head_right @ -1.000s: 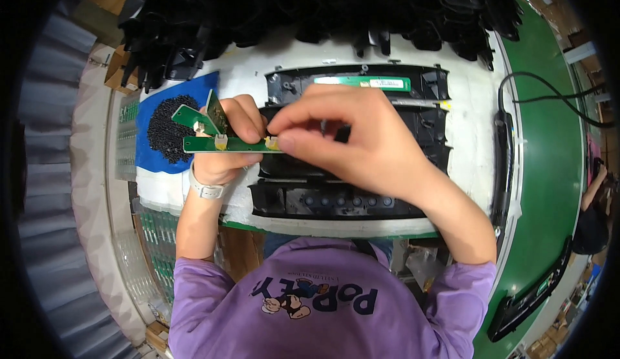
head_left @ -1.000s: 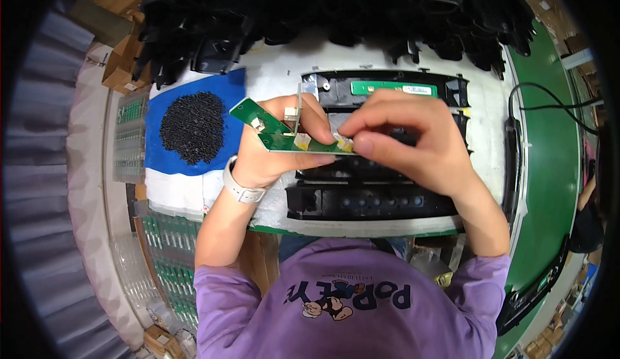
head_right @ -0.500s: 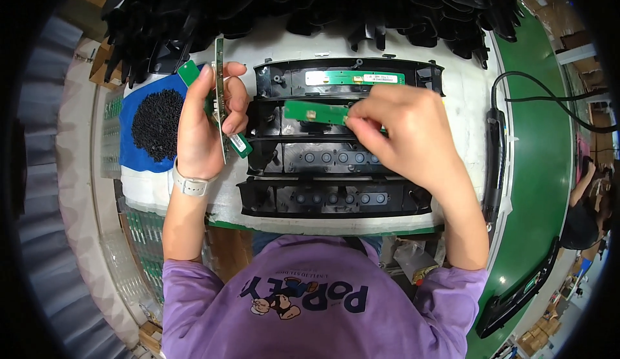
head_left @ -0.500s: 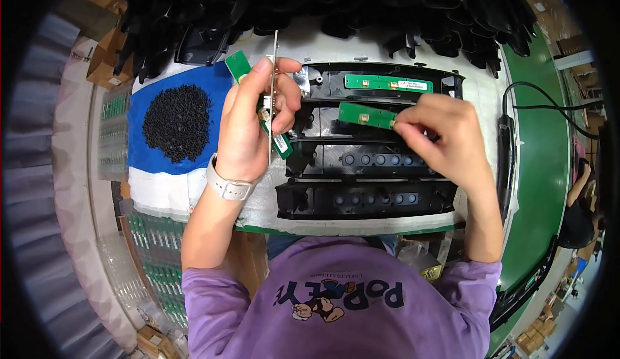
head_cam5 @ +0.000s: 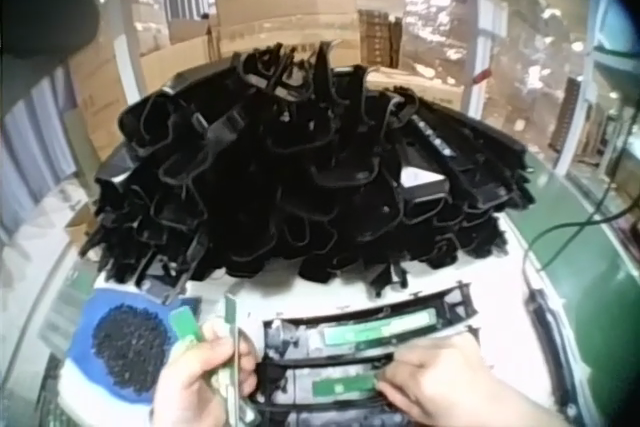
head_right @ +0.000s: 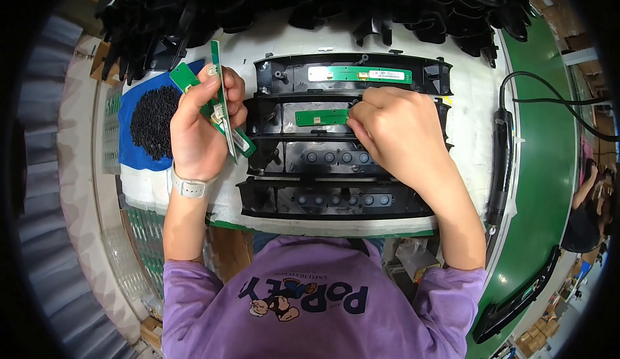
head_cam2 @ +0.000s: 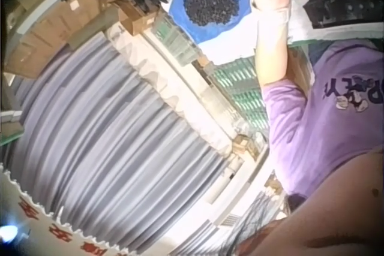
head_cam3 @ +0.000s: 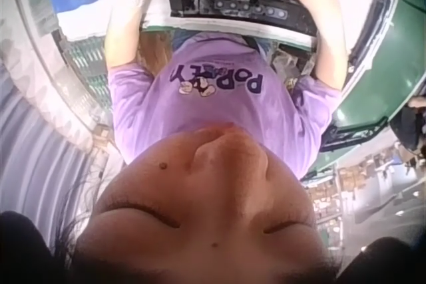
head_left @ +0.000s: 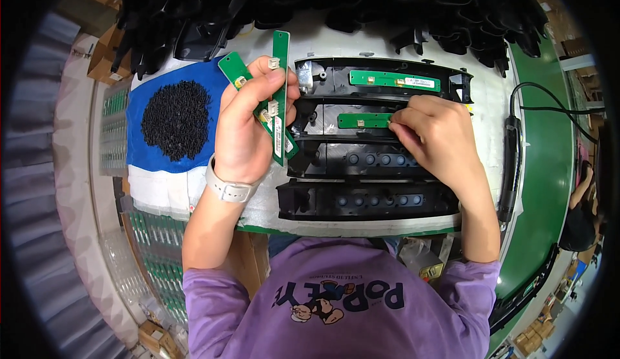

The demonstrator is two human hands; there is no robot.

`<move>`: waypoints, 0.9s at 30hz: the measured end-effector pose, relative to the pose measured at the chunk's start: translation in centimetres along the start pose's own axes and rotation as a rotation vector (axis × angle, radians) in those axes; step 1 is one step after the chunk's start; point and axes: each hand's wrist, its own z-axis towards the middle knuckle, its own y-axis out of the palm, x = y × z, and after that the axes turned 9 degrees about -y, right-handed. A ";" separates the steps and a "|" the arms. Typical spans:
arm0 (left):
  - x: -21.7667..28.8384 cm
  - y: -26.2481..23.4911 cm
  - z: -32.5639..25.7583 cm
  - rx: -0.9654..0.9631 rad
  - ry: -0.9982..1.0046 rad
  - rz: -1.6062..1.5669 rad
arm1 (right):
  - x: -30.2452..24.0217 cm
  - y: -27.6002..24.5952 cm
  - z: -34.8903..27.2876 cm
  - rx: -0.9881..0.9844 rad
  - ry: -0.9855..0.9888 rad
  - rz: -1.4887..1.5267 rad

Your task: The recorder is assembling electronic components by attaching small circuit boards to plastic housings using an electric screwdriver.

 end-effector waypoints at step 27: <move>0.4 1.5 -1.4 0.007 0.131 0.285 | -5.0 -1.3 3.6 0.329 0.059 0.469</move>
